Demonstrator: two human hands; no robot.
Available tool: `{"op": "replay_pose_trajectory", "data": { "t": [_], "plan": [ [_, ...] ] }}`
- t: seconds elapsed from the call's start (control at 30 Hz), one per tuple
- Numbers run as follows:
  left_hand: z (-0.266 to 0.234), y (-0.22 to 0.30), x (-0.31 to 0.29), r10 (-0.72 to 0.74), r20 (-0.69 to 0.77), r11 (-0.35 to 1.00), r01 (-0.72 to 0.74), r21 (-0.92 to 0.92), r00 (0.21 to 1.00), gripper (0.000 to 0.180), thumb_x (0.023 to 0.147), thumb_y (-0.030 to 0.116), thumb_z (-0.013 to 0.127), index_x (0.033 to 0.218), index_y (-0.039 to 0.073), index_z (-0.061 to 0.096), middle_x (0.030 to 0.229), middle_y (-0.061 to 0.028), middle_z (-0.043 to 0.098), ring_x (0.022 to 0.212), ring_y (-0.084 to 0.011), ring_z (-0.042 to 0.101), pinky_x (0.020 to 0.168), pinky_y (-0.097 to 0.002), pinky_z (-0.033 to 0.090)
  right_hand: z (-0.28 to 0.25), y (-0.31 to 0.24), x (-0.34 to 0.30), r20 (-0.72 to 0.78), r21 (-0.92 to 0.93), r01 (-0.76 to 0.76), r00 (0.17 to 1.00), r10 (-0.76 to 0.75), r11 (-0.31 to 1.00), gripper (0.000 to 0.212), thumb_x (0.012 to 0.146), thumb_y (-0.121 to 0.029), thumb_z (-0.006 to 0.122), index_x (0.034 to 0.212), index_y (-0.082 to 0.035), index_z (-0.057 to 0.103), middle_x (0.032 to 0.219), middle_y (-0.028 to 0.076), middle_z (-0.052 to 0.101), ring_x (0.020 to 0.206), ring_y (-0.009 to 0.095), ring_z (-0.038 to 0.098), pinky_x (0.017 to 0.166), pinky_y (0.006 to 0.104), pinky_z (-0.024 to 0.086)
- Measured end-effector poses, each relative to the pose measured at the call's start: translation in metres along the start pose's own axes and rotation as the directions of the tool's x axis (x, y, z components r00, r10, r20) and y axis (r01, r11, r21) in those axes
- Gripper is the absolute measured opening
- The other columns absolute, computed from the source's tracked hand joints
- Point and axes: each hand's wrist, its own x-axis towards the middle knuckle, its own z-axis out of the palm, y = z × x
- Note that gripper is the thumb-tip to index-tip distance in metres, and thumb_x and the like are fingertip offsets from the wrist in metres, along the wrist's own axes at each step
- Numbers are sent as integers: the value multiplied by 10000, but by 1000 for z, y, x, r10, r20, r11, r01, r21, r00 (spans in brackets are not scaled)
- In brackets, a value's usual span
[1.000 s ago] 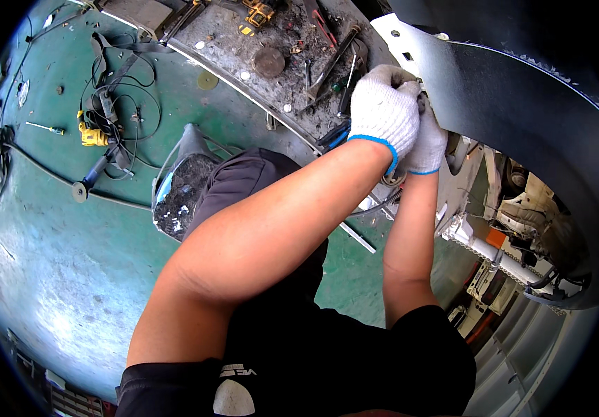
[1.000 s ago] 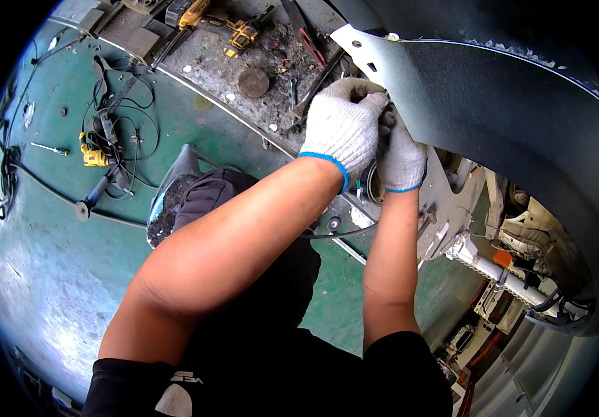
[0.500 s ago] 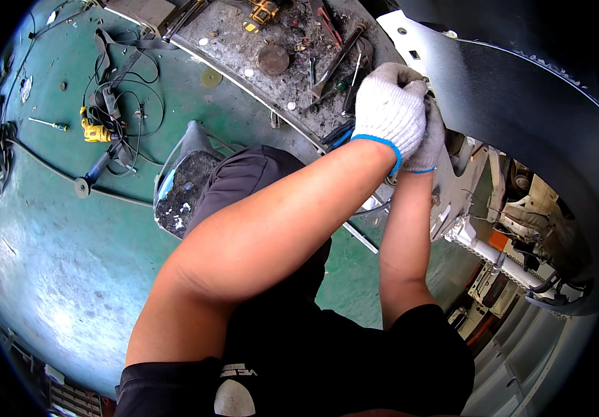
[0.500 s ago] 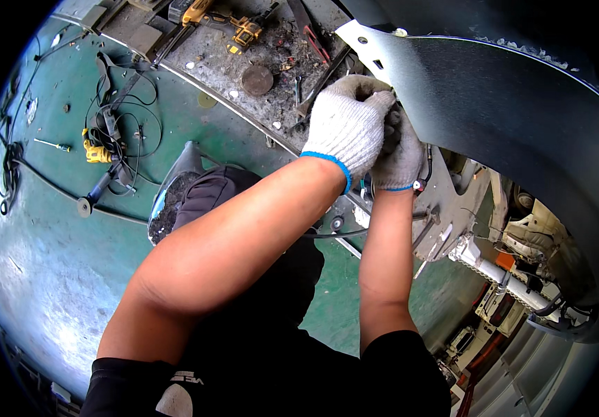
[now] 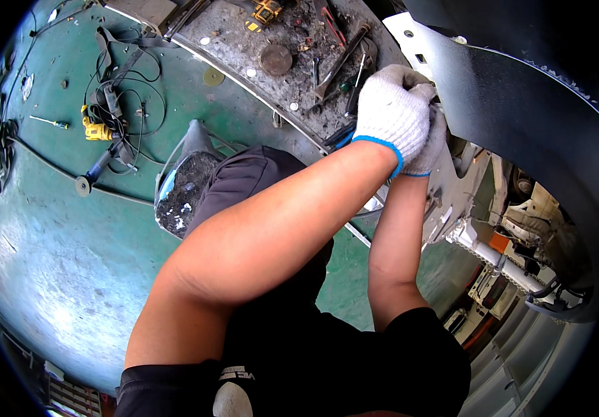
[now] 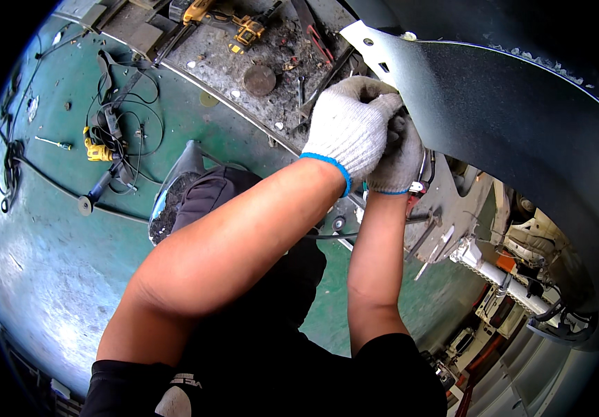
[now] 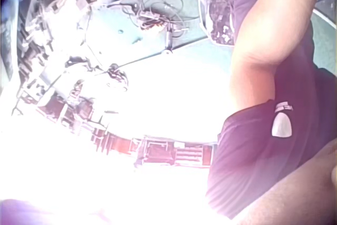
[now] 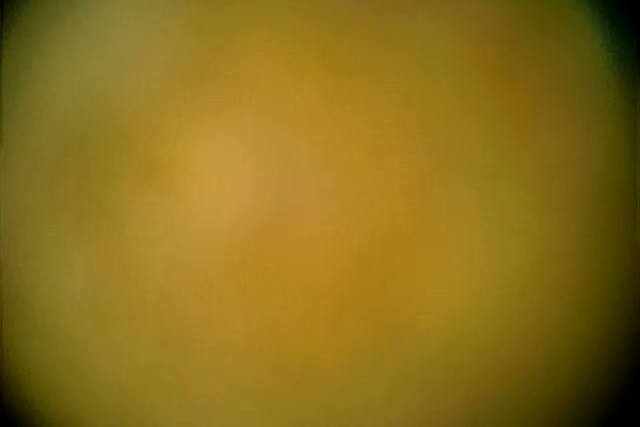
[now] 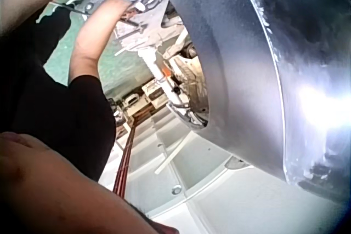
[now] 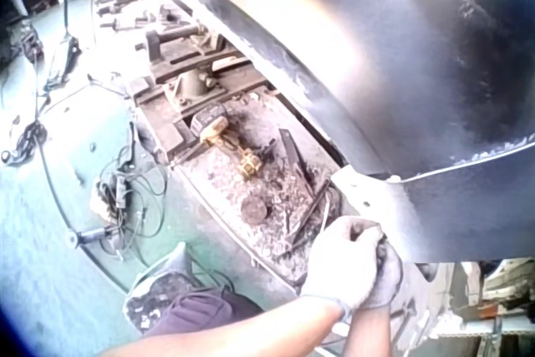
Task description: The person aligns a large curved metal panel to a vehicle frame and secures it by inserting and tightening multiple bolts with a wrench. The person repeatedly adjusts the panel position and uses a socket wrench to fasten bolts along the edge.
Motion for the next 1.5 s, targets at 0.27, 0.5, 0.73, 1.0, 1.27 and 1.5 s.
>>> {"op": "replay_pose_trajectory", "data": {
  "t": [0.27, 0.5, 0.73, 1.0, 1.27, 1.5],
  "plan": [
    [2, 10, -5, -189, 84, 906, 206, -369, 978, 168, 974, 137, 704, 1025, -23, 709, 825, -87, 723, 649, -129, 683, 595, -276, 569, -4, -7, -14, 138, 111, -55, 990, 39, 992, 110, 984, -201, 622, 1021, -118, 683, 810, 14, 684, 749, 130, 666, 735, 303, 580],
    [5, 1, -3, -84, 5, 974, 83, -209, 996, 198, 933, 133, 715, 1007, -50, 704, 857, -139, 735, 709, -189, 701, 664, -320, 574, 1, 0, -7, -10, 70, -39, 999, 40, 997, 120, 1004, -220, 610, 974, -132, 686, 782, -10, 664, 716, 89, 637, 689, 271, 566],
    [-4, 6, -1, -52, 42, 993, 56, -106, 998, 207, 981, 152, 698, 1063, -38, 692, 851, -89, 725, 716, -136, 683, 646, -279, 557, 14, 2, -1, 106, 201, -75, 993, 55, 977, 244, 1019, -392, 606, 935, -167, 655, 751, -18, 646, 590, 85, 564, 556, 224, 491],
    [0, -3, 1, -25, 72, 991, 34, -130, 997, 206, 985, 129, 689, 1069, -59, 677, 868, -95, 726, 744, -153, 686, 699, -294, 560, -24, -26, 76, 517, 153, -314, 834, 195, 937, 247, 1010, -402, 624, 1010, -158, 658, 802, 4, 655, 653, 105, 599, 606, 285, 542],
    [0, -2, 4, -79, -91, 961, 51, -272, 993, 350, 899, 95, 695, 1209, -50, 623, 900, -115, 700, 761, -179, 677, 684, -308, 556, 5, -37, 90, 468, 121, -170, 878, 94, 978, 248, 1012, -394, 622, 1057, -152, 658, 872, 24, 662, 703, 114, 621, 622, 286, 556],
    [-21, 21, 25, 321, -103, 945, -310, 104, 942, 739, 840, 149, 734, 1517, 27, 463, 1085, -170, 718, 932, -270, 713, 878, -372, 568, 23, -39, 95, 505, 54, -171, 855, 121, 984, 256, 1014, -386, 620, 1098, -147, 658, 934, 41, 667, 747, 123, 641, 637, 288, 567]
  ]
}}
